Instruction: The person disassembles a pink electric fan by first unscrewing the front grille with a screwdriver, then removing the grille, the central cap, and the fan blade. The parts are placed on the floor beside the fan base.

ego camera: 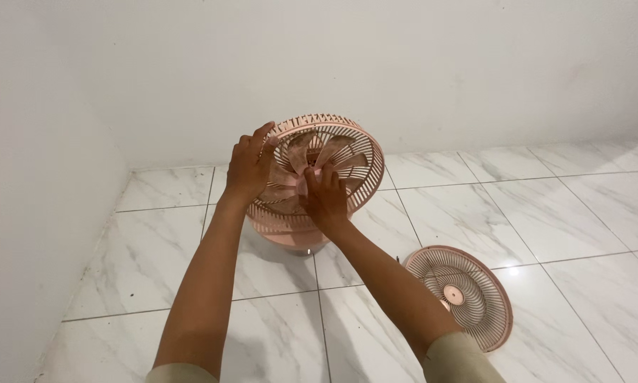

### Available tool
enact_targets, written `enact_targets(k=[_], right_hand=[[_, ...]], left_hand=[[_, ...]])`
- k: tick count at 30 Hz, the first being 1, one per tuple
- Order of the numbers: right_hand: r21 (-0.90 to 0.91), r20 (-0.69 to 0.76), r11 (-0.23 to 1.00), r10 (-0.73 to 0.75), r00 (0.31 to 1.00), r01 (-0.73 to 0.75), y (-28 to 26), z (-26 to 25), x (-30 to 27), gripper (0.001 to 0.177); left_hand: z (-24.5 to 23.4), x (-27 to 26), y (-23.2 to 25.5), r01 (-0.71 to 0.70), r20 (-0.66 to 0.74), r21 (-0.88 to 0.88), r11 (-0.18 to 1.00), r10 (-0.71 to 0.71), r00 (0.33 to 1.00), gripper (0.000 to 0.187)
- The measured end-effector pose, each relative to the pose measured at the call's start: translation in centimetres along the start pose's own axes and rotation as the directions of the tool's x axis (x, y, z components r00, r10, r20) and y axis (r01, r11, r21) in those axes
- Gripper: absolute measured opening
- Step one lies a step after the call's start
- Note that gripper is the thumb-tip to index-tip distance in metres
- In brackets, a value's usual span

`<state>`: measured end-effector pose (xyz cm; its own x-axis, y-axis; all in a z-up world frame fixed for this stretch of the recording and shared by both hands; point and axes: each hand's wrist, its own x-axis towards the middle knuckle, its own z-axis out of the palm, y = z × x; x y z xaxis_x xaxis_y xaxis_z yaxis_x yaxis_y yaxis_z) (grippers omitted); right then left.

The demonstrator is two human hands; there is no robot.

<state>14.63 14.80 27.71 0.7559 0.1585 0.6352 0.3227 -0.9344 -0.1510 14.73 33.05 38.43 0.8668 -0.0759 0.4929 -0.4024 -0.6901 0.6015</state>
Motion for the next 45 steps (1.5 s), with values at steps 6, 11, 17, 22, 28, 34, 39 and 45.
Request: enact_targets(k=[6,11,17,22,28,34,39,45], right_hand=[[0.100,0.018,0.987,0.121,0.992,-0.123,-0.6,-0.2,-0.2,0.067],[0.167,-0.050,0.974,0.165,0.985,-0.154,-1.0,-0.7,-0.4,0.074],[0.299,0.041,0.916,0.268,0.962,-0.268,-1.3,-1.4,-0.6,0.080],[0.434,0.021,0.835,0.366,0.931,-0.338,-1.7,-1.3,-0.7,0.086],[0.630,0.092,0.629,0.522,0.848,-0.456,-1.9,-0.2,-0.4,0.087],[0.740,0.090,0.485,0.615,0.783,-0.466,-1.5,1.4,-0.3,0.082],[0.741,0.190,0.392,0.656,0.730,-0.545,-1.5,1.8,-0.1,0.082],[0.752,0.202,0.357,0.676,0.709,-0.554,-1.7,1.4,-0.3,0.080]], left_hand=[[-0.1,-0.1,0.1,0.096,0.042,0.000,0.995,-0.096,0.995,0.055],[0.0,-0.3,0.3,0.049,-0.003,-0.011,0.999,-0.049,0.999,0.055],[0.1,-0.1,0.3,0.101,0.022,0.029,0.995,-0.101,0.995,0.056],[0.0,-0.4,0.4,0.071,0.016,0.012,0.997,-0.072,0.997,0.057],[0.2,-0.4,0.5,0.084,0.004,-0.001,0.996,-0.084,0.996,0.057],[0.5,-0.3,0.2,0.067,-0.014,0.018,0.998,-0.067,0.998,0.059],[0.5,-0.5,0.4,0.063,-0.021,0.004,0.998,-0.063,0.998,0.062],[0.4,-0.4,0.6,0.088,-0.008,0.045,0.995,-0.088,0.996,0.060]])
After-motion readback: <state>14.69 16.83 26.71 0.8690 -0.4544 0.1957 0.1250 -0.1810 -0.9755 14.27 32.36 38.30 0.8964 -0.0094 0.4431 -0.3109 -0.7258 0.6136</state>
